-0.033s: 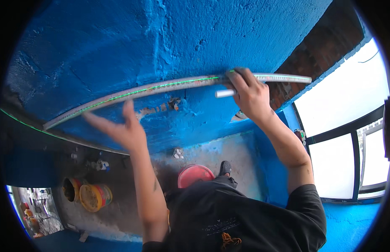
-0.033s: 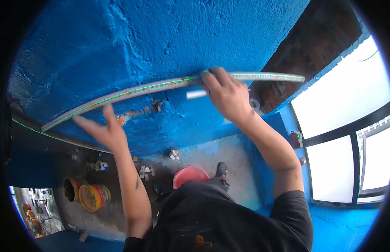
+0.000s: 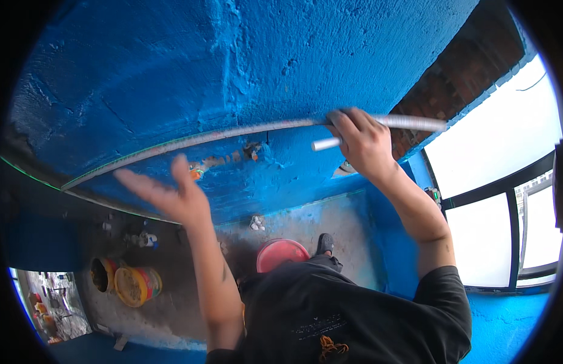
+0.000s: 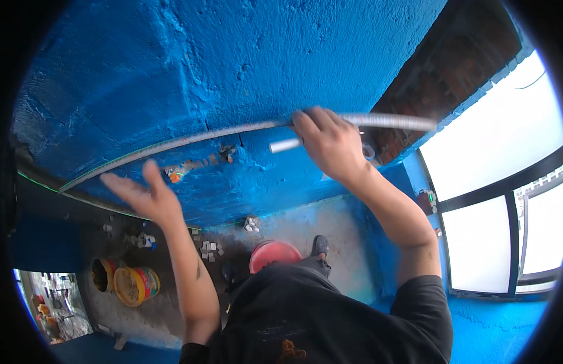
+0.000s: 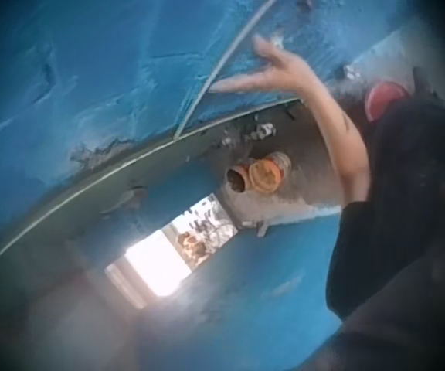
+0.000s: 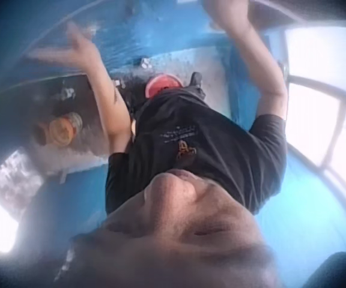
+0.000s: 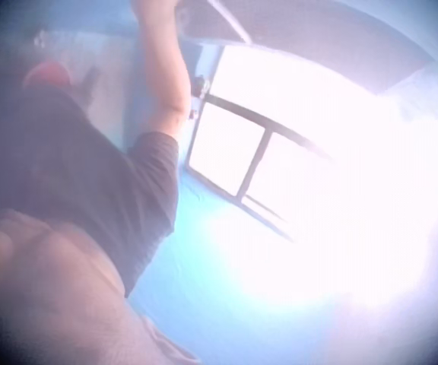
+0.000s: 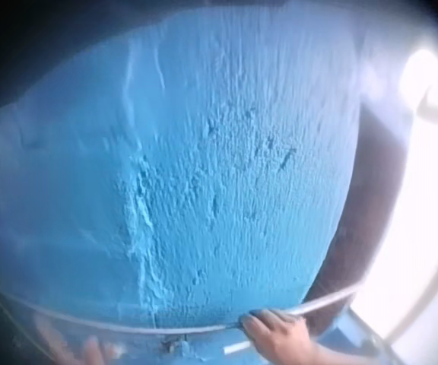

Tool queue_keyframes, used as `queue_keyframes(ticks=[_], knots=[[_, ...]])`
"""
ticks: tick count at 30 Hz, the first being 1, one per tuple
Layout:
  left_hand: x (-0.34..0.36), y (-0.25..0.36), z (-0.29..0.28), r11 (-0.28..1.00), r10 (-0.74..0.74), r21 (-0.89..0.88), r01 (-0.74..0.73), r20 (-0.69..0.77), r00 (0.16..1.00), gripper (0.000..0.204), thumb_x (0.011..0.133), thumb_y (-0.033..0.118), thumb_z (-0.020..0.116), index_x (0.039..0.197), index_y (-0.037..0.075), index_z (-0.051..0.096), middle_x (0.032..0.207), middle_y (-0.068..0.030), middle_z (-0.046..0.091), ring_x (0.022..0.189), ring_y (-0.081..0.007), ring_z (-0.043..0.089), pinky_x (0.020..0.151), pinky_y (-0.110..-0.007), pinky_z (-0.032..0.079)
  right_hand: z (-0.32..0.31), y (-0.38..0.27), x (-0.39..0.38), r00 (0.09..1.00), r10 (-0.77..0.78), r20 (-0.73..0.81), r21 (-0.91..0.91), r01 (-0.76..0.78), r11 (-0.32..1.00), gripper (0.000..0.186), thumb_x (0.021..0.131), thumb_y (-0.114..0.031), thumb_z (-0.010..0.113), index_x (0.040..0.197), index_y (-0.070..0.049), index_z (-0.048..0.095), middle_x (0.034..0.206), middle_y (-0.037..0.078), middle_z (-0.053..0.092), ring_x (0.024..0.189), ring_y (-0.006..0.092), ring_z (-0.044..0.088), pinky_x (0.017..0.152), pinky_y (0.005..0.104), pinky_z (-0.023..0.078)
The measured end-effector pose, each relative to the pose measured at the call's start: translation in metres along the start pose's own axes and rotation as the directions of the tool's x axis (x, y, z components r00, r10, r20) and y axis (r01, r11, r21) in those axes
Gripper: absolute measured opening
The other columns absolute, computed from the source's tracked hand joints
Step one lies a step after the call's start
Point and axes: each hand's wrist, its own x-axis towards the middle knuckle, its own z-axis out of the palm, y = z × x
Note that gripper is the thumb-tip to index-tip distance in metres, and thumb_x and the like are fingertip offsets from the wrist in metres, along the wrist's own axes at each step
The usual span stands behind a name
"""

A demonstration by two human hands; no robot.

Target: The person uses a tape measure and a pen to measure and mark locations on a blue wall and a ceramic tile.

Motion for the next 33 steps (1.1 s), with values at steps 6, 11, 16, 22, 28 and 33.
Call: queue_keyframes(ticks=[6, 11, 16, 22, 28, 33], knots=[[0.008, 0.041, -0.054, 0.968, 0.168, -0.166, -0.187, -0.123, 0.978, 0.070, 0.104, 0.032, 0.042, 0.148, -0.012, 0.010, 0.154, -0.0312, 0.019, 0.144, -0.0370, 0.026, 0.118, -0.044, 0.023, -0.063, -0.013, 0.022, 0.907, 0.074, 0.415, 0.428, -0.266, 0.864, 0.016, 0.083, 0.002, 0.064, 0.099, -0.001, 0.065, 0.089, 0.011, 0.068, 0.079, 0.0210, 0.069, 0.065, 0.0310, 0.054], [-0.032, 0.020, -0.067, 0.982, 0.036, -0.185, -0.032, 0.021, 0.999, 0.052, 0.097, 0.024, 0.056, 0.135, -0.010, 0.044, 0.142, -0.0266, 0.044, 0.133, -0.0357, 0.045, 0.109, -0.041, 0.037, -0.107, -0.012, 0.064, 0.971, 0.192, 0.144, 0.594, -0.240, 0.768, 0.009, 0.094, -0.010, 0.063, 0.097, -0.002, 0.066, 0.077, 0.004, 0.065, 0.063, 0.0100, 0.059, 0.056, 0.0246, 0.046], [-0.103, -0.023, -0.107, 0.960, -0.277, 0.051, 0.274, 0.299, 0.913, 0.021, 0.093, 0.012, 0.061, 0.108, -0.002, 0.067, 0.113, -0.0162, 0.067, 0.105, -0.0316, 0.065, 0.094, -0.039, 0.049, -0.140, -0.013, 0.129, 0.848, 0.455, -0.272, 0.512, -0.273, 0.814, 0.024, 0.095, -0.022, 0.064, 0.084, -0.001, 0.061, 0.070, 0.001, 0.058, 0.051, 0.0027, 0.044, 0.043, 0.0162, 0.031], [-0.275, -0.121, -0.213, 0.674, -0.734, 0.448, 0.588, 0.321, 0.598, 0.019, 0.092, 0.013, 0.063, 0.102, -0.003, 0.066, 0.098, -0.0198, 0.067, 0.093, -0.0315, 0.067, 0.078, -0.039, 0.051, -0.151, -0.003, 0.219, 0.794, 0.432, -0.427, 0.605, -0.104, 0.789, 0.023, 0.092, -0.022, 0.067, 0.082, -0.002, 0.061, 0.059, -0.003, 0.049, 0.043, 0.0039, 0.039, 0.037, 0.0186, 0.027], [-0.477, -0.193, -0.332, 0.282, -0.949, 0.622, 0.731, 0.068, 0.308, 0.019, 0.089, 0.016, 0.060, 0.084, -0.002, 0.065, 0.069, -0.0155, 0.063, 0.063, -0.0215, 0.061, 0.061, -0.038, 0.047, -0.127, -0.012, 0.252, 0.884, 0.301, -0.357, 0.385, -0.154, 0.910, 0.028, 0.091, -0.030, 0.061, 0.084, -0.003, 0.063, 0.055, 0.004, 0.055, 0.041, 0.0073, 0.047, 0.032, 0.0218, 0.034], [-0.540, -0.189, -0.365, 0.073, -0.990, 0.462, 0.884, -0.071, 0.119, 0.015, 0.087, 0.013, 0.060, 0.079, 0.002, 0.067, 0.066, -0.0117, 0.062, 0.059, -0.0137, 0.054, 0.057, -0.035, 0.044, -0.102, -0.037, 0.245, 0.879, 0.319, -0.355, 0.217, -0.255, 0.942, 0.027, 0.093, -0.030, 0.060, 0.087, -0.004, 0.065, 0.057, 0.002, 0.056, 0.045, 0.0075, 0.050, 0.037, 0.0218, 0.038]])
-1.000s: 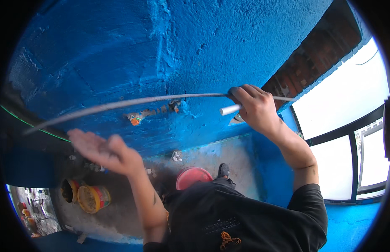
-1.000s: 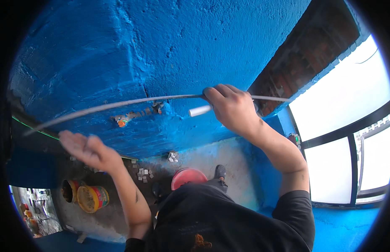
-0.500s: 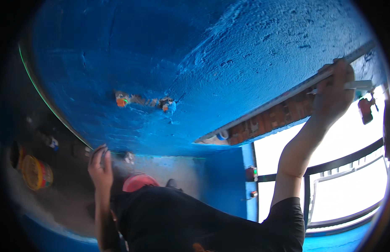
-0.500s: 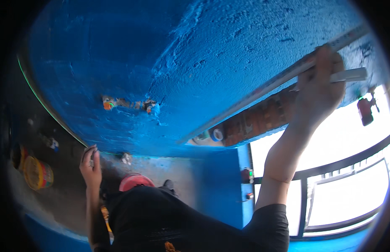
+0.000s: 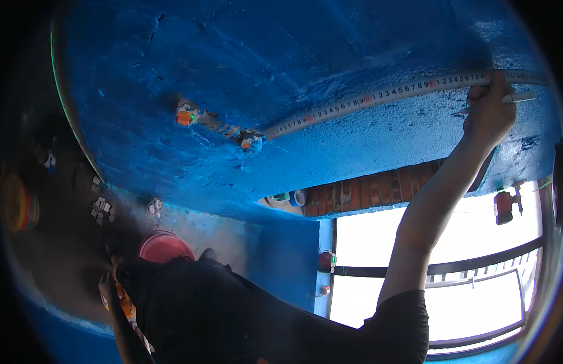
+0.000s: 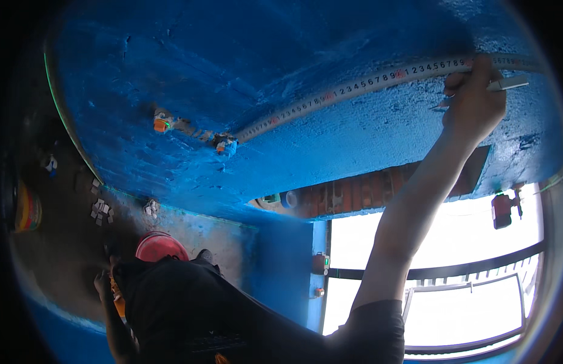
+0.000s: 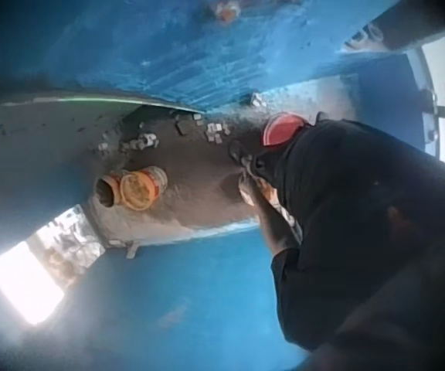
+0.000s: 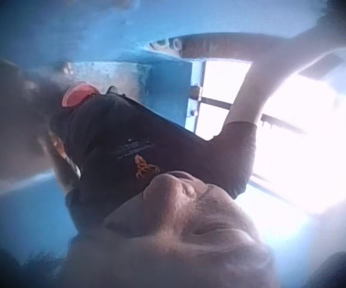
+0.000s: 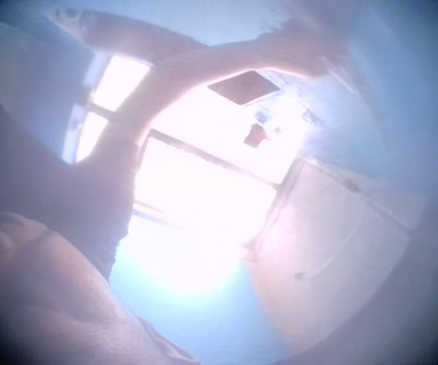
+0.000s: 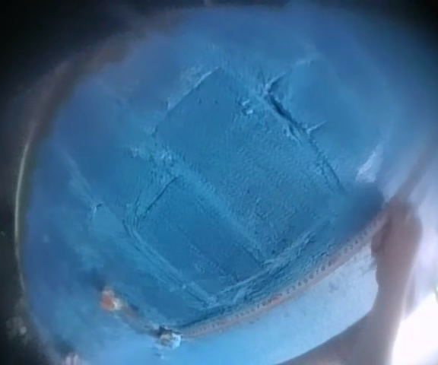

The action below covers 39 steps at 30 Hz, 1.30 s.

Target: The person uses a tape measure and a pen to measure and mark locations on a blue wall and a ceramic tile.

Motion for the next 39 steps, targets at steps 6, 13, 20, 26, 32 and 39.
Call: queue_keyframes(ticks=[6, 13, 20, 26, 32, 39], knots=[[0.023, -0.040, -0.017, 0.597, 0.534, 0.555, -0.580, 0.264, 0.803, 0.013, 0.080, 0.009, 0.061, 0.088, 0.009, 0.069, 0.076, -0.0122, 0.066, 0.067, -0.0280, 0.065, 0.059, -0.039, 0.051, 0.005, 0.010, -0.013, 0.996, -0.067, 0.053, 0.088, 0.062, 0.994, 0.028, 0.094, -0.030, 0.061, 0.087, -0.003, 0.066, 0.057, 0.003, 0.060, 0.049, 0.0081, 0.054, 0.039, 0.0222, 0.039], [0.039, -0.042, 0.013, 0.823, 0.383, 0.392, -0.411, 0.150, 0.911, 0.007, 0.079, 0.013, 0.064, 0.083, 0.011, 0.068, 0.068, -0.0124, 0.061, 0.063, -0.0310, 0.064, 0.058, -0.041, 0.051, 0.007, 0.001, -0.014, 0.992, -0.115, 0.044, 0.064, 0.112, 0.992, 0.028, 0.092, -0.031, 0.060, 0.087, -0.004, 0.064, 0.055, 0.004, 0.061, 0.043, 0.0085, 0.056, 0.033, 0.0217, 0.039], [0.040, -0.044, 0.012, 0.890, 0.353, 0.283, -0.358, 0.072, 0.933, 0.019, 0.086, 0.018, 0.061, 0.080, 0.001, 0.063, 0.071, -0.0178, 0.062, 0.058, -0.0321, 0.059, 0.055, -0.040, 0.044, 0.012, 0.029, -0.003, 0.949, -0.231, 0.213, -0.460, 0.306, 0.834, 0.027, 0.087, -0.041, 0.062, 0.095, -0.015, 0.067, 0.068, 0.005, 0.068, 0.067, 0.0176, 0.068, 0.060, 0.0333, 0.055], [0.022, -0.012, 0.025, 0.993, 0.099, 0.045, -0.108, 0.170, 0.980, 0.015, 0.086, 0.013, 0.058, 0.081, -0.001, 0.062, 0.072, -0.0180, 0.062, 0.061, -0.0314, 0.060, 0.056, -0.041, 0.045, 0.012, 0.012, -0.015, 0.961, -0.212, 0.176, -0.488, 0.272, 0.829, 0.055, 0.088, -0.053, 0.050, 0.073, -0.006, 0.072, 0.061, 0.000, 0.068, 0.064, 0.0138, 0.066, 0.071, 0.0344, 0.051], [0.030, -0.058, -0.004, 0.834, 0.426, 0.292, -0.468, 0.197, 0.883, 0.014, 0.074, 0.006, 0.059, 0.087, 0.008, 0.064, 0.070, -0.0153, 0.060, 0.064, -0.0352, 0.061, 0.057, -0.044, 0.051, 0.016, 0.025, -0.013, 0.966, -0.204, 0.159, -0.492, 0.257, 0.832, 0.053, 0.089, -0.051, 0.049, 0.074, -0.006, 0.072, 0.063, 0.000, 0.070, 0.066, 0.0142, 0.067, 0.074, 0.0343, 0.052], [0.043, -0.049, 0.017, 0.586, 0.548, 0.483, -0.651, 0.356, 0.757, 0.017, 0.073, 0.006, 0.060, 0.089, 0.008, 0.065, 0.072, -0.0146, 0.061, 0.063, -0.0345, 0.061, 0.057, -0.042, 0.050, 0.005, 0.030, -0.003, 0.936, -0.309, 0.170, -0.592, 0.347, 0.727, 0.047, 0.091, -0.046, 0.053, 0.082, -0.005, 0.075, 0.067, 0.002, 0.072, 0.071, 0.0155, 0.070, 0.076, 0.0345, 0.054]])
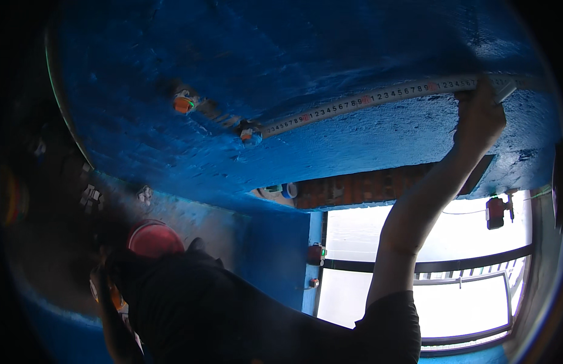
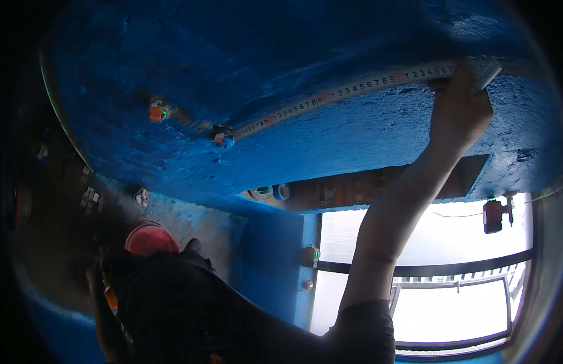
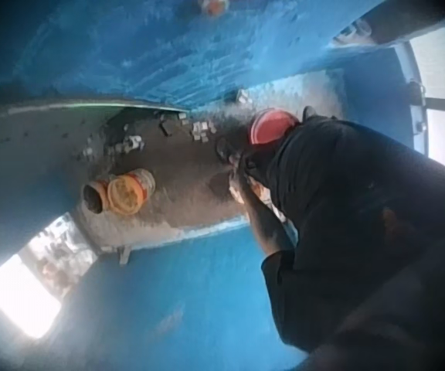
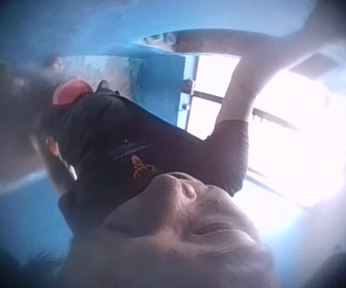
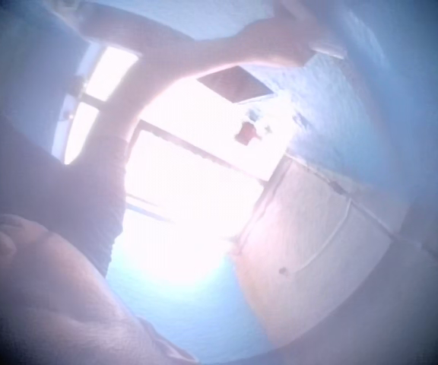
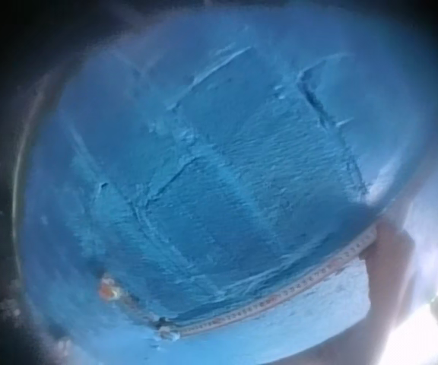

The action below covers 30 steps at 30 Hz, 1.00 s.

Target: The person uses a tape measure and a pen to measure and mark locations on a blue wall and a ceramic tile.

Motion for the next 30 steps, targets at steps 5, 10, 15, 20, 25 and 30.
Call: queue_keyframes(ticks=[5, 10, 15, 20, 25, 30], knots=[[-0.017, -0.018, 0.014, 0.969, -0.094, -0.239, 0.057, -0.146, 0.985, 0.024, 0.076, 0.006, 0.060, 0.099, 0.009, 0.066, 0.073, -0.0136, 0.062, 0.062, -0.0341, 0.060, 0.056, -0.042, 0.049, 0.007, -0.002, -0.002, 1.000, 0.009, 0.000, 0.053, -0.009, 0.999, 0.041, 0.091, -0.046, 0.055, 0.093, -0.010, 0.075, 0.072, 0.003, 0.073, 0.077, 0.0175, 0.072, 0.077, 0.0360, 0.054], [-0.008, -0.012, 0.008, 0.930, -0.182, -0.320, 0.181, 0.027, 0.983, 0.021, 0.078, 0.006, 0.059, 0.098, 0.008, 0.066, 0.073, -0.0149, 0.061, 0.064, -0.0350, 0.060, 0.057, -0.044, 0.049, 0.004, 0.006, 0.002, 1.000, 0.001, -0.004, 0.038, -0.001, 0.999, 0.039, 0.091, -0.045, 0.057, 0.094, -0.011, 0.075, 0.073, 0.003, 0.073, 0.077, 0.0185, 0.073, 0.077, 0.0370, 0.055], [-0.018, -0.024, 0.010, 0.854, -0.335, -0.398, 0.334, 0.071, 0.940, 0.018, 0.079, 0.008, 0.058, 0.095, 0.008, 0.066, 0.071, -0.0159, 0.060, 0.066, -0.0360, 0.060, 0.058, -0.044, 0.049, 0.011, 0.002, -0.002, 0.999, 0.037, 0.002, 0.013, -0.037, 0.999, 0.049, 0.090, -0.049, 0.052, 0.080, -0.006, 0.075, 0.065, 0.001, 0.071, 0.070, 0.0152, 0.070, 0.075, 0.0373, 0.054], [-0.003, -0.014, 0.011, 0.875, -0.323, -0.359, 0.326, 0.071, 0.944, 0.017, 0.079, 0.008, 0.058, 0.094, 0.008, 0.066, 0.071, -0.0156, 0.060, 0.066, -0.0359, 0.060, 0.058, -0.044, 0.049, -0.001, -0.011, -0.004, 0.988, 0.148, 0.054, 0.143, -0.154, 0.978, 0.050, 0.091, -0.050, 0.051, 0.077, -0.008, 0.075, 0.065, 0.000, 0.071, 0.068, 0.0130, 0.069, 0.072, 0.0352, 0.053], [-0.001, -0.015, 0.007, 0.884, -0.324, -0.331, 0.330, 0.075, 0.943, 0.017, 0.079, 0.008, 0.058, 0.094, 0.008, 0.066, 0.071, -0.0154, 0.060, 0.067, -0.0358, 0.060, 0.058, -0.044, 0.049, 0.011, 0.010, 0.000, 0.995, 0.007, 0.100, -0.010, -0.006, 1.000, 0.038, 0.085, -0.033, 0.073, 0.120, -0.024, 0.059, 0.091, 0.011, 0.072, 0.090, 0.0302, 0.072, 0.069, 0.0393, 0.062], [-0.007, -0.020, 0.015, 0.894, -0.315, -0.308, 0.326, 0.085, 0.945, 0.017, 0.079, 0.009, 0.058, 0.093, 0.008, 0.066, 0.071, -0.0151, 0.060, 0.067, -0.0357, 0.060, 0.058, -0.045, 0.049, 0.001, -0.015, -0.005, 0.995, 0.085, 0.048, 0.231, -0.094, 0.968, 0.048, 0.090, -0.046, 0.054, 0.072, -0.006, 0.074, 0.064, 0.001, 0.070, 0.067, 0.0124, 0.068, 0.074, 0.0349, 0.052]])
